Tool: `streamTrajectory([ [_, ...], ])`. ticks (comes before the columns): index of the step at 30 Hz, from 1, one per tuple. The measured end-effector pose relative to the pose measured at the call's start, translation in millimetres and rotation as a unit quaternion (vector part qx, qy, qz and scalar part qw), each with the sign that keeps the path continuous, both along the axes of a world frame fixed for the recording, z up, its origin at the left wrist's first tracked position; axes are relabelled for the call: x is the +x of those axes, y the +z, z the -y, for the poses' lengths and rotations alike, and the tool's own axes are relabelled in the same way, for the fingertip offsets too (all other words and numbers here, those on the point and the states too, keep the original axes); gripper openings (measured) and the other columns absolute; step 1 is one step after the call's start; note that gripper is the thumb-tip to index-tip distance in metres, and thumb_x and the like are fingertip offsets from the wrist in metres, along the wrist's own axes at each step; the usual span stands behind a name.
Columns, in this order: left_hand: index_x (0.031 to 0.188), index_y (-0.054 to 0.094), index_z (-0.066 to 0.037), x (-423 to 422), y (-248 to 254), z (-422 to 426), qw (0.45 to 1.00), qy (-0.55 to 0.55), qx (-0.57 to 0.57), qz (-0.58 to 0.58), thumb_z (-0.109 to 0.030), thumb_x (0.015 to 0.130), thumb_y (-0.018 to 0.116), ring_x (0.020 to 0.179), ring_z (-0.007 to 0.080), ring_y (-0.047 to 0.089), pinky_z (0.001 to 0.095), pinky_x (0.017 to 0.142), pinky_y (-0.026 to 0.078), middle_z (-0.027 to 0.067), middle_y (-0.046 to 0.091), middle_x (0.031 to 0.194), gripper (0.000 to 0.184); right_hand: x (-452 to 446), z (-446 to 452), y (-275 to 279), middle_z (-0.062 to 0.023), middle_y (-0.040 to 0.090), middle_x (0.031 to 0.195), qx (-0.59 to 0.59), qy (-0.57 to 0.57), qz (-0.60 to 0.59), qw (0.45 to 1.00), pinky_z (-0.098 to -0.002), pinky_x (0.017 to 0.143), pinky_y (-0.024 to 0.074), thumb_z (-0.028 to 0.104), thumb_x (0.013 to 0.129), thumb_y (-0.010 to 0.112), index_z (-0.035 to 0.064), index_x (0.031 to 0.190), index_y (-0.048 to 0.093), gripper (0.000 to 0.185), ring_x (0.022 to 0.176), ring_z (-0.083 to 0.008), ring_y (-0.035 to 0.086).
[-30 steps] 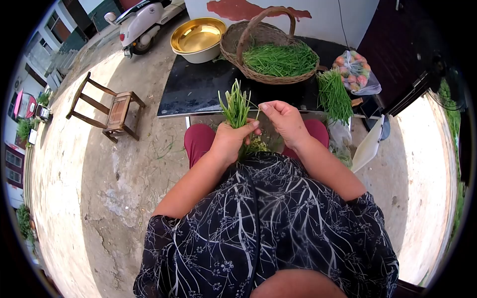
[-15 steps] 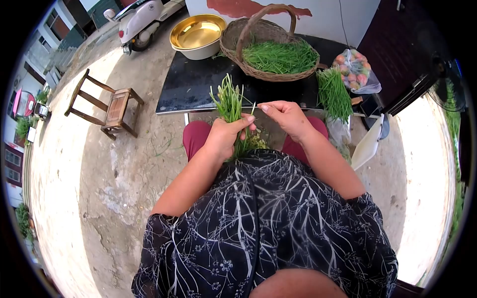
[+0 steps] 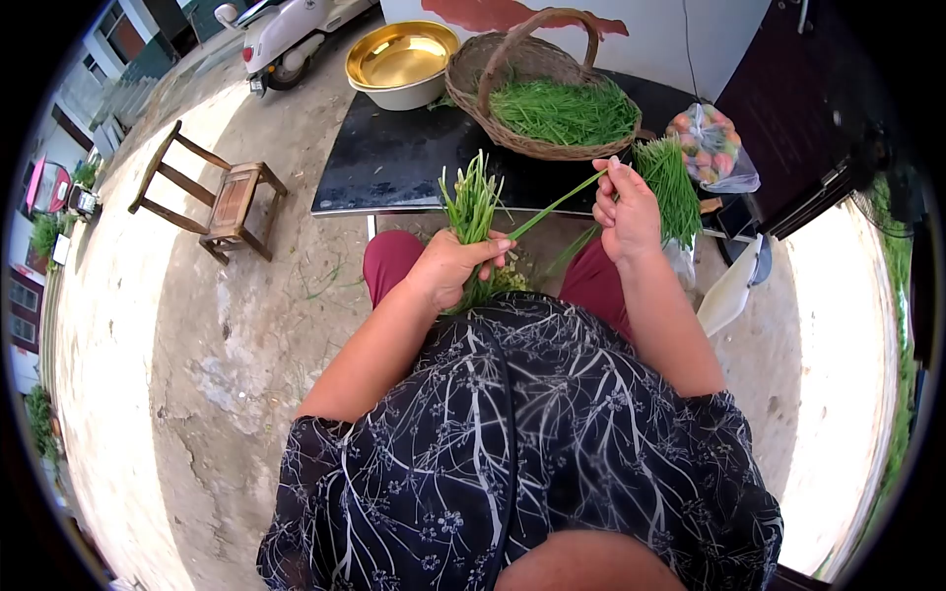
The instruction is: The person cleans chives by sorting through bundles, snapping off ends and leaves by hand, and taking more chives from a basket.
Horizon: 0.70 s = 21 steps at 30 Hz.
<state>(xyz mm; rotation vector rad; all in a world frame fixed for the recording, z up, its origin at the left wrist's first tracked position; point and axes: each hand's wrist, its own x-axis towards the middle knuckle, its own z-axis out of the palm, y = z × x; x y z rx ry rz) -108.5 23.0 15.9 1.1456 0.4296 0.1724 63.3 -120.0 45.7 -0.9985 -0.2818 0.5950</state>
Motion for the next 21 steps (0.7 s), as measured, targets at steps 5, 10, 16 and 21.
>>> streamTrajectory([
  [5, 0.085, 0.057, 0.002, 1.8, -7.9, -4.3, 0.999, 0.02, -0.03, 0.007, -0.009, 0.078, 0.059, 0.052, 0.0096, 0.045, 0.0237, 0.051, 0.04, 0.003, 0.053, 0.065, 0.013, -20.0, 1.2, 7.2, 0.0031, 0.043, 0.065, 0.042, -0.024, 0.084, 0.995, -0.0168, 0.039, 0.0221, 0.02, 0.091, 0.046, 0.0029, 0.092, 0.055, 0.019, 0.043, -0.002, 0.028],
  [10, 0.085, 0.058, 0.001, 3.8, -20.5, -15.9, 0.987, 0.109, -0.119, -0.022, -0.008, 0.078, 0.059, 0.051, 0.0104, 0.045, 0.0249, 0.052, 0.039, 0.0035, 0.054, 0.066, 0.012, -60.2, 13.1, 23.3, -0.0024, 0.05, 0.077, -0.001, -0.039, 0.482, 0.875, -0.0204, 0.059, 0.0372, 0.017, 0.092, 0.041, 0.0012, 0.082, 0.055, 0.023, 0.065, -0.0089, 0.045],
  [16, 0.092, 0.057, 0.002, 3.6, -2.7, -3.1, 0.997, 0.039, -0.061, 0.016, -0.008, 0.077, 0.06, 0.055, 0.0109, 0.048, 0.024, 0.053, 0.04, 0.0036, 0.055, 0.069, 0.017, -40.7, -3.5, 18.6, -0.0023, 0.051, 0.075, 0.031, 0.084, 0.257, 0.962, -0.0228, 0.06, 0.0417, 0.017, 0.093, 0.038, 0.0022, 0.09, 0.051, 0.02, 0.063, -0.0107, 0.049],
  [21, 0.096, 0.056, 0.004, 2.7, 6.2, 10.1, 0.999, -0.014, 0.01, 0.04, -0.007, 0.077, 0.062, 0.061, 0.0109, 0.051, 0.0216, 0.052, 0.04, 0.0047, 0.056, 0.073, 0.023, -43.5, -10.2, 17.9, 0.0041, 0.048, 0.067, -0.095, 0.197, 0.086, 0.972, -0.0183, 0.047, 0.0342, 0.019, 0.085, 0.057, 0.0035, 0.09, 0.054, 0.016, 0.052, -0.0023, 0.036],
])
